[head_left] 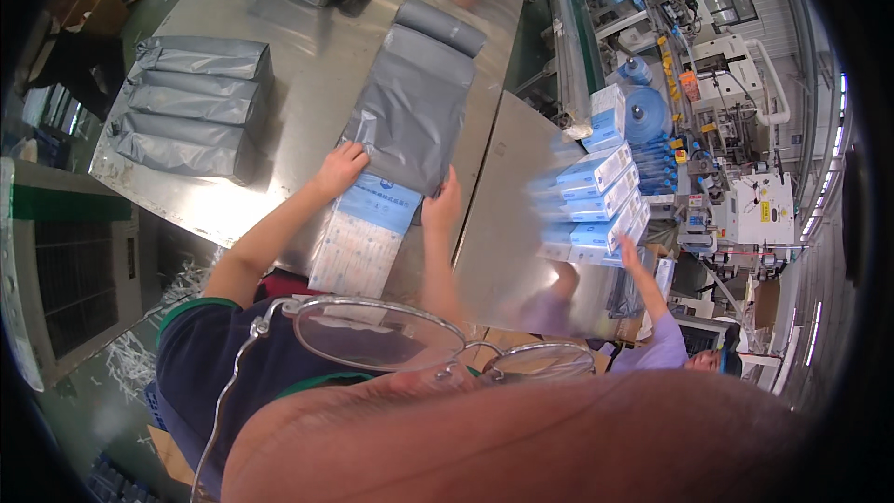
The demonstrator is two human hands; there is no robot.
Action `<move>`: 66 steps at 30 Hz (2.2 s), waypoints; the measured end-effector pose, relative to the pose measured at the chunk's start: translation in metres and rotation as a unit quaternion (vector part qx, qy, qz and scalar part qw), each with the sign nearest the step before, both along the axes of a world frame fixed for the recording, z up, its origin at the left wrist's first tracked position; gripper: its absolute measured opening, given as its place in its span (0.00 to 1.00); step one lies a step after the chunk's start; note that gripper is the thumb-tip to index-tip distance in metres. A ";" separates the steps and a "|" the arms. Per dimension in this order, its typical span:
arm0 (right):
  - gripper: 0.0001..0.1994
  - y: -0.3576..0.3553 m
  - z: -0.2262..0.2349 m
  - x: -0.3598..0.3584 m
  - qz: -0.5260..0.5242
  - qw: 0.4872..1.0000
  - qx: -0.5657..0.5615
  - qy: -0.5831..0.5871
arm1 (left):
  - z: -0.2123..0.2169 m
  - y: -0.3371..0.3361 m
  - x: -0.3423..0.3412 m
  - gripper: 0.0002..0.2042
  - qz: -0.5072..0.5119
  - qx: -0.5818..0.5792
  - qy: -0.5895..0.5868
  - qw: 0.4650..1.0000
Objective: The person places items into gray bags, peels off adhesive strips, and folds the bags to seal them at a metal workstation.
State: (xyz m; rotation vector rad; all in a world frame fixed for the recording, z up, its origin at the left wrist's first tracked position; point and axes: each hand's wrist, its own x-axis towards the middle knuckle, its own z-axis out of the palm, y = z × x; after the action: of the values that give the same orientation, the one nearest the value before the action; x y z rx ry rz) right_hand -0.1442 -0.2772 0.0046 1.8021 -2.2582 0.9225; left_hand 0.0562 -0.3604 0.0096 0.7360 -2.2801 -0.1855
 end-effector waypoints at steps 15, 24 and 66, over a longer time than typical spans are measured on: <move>0.08 0.168 -0.143 0.014 0.259 0.930 0.257 -0.053 | -0.091 0.103 0.103 0.09 -0.264 0.306 -0.393 0.826; 0.11 0.132 0.005 0.037 0.257 0.861 0.438 0.006 | -0.040 0.077 0.077 0.09 0.035 0.516 -0.025 0.855; 0.04 0.060 -0.036 0.109 0.118 0.878 -0.001 -0.464 | -0.051 0.083 0.072 0.06 -0.118 0.666 0.117 0.727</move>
State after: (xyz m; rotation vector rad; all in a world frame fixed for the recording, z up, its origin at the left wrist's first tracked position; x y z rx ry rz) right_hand -0.0348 -0.2169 -0.0316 1.8955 -2.4609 2.2238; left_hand 0.1282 -0.2778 -0.0416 0.9523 -1.6703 -2.0420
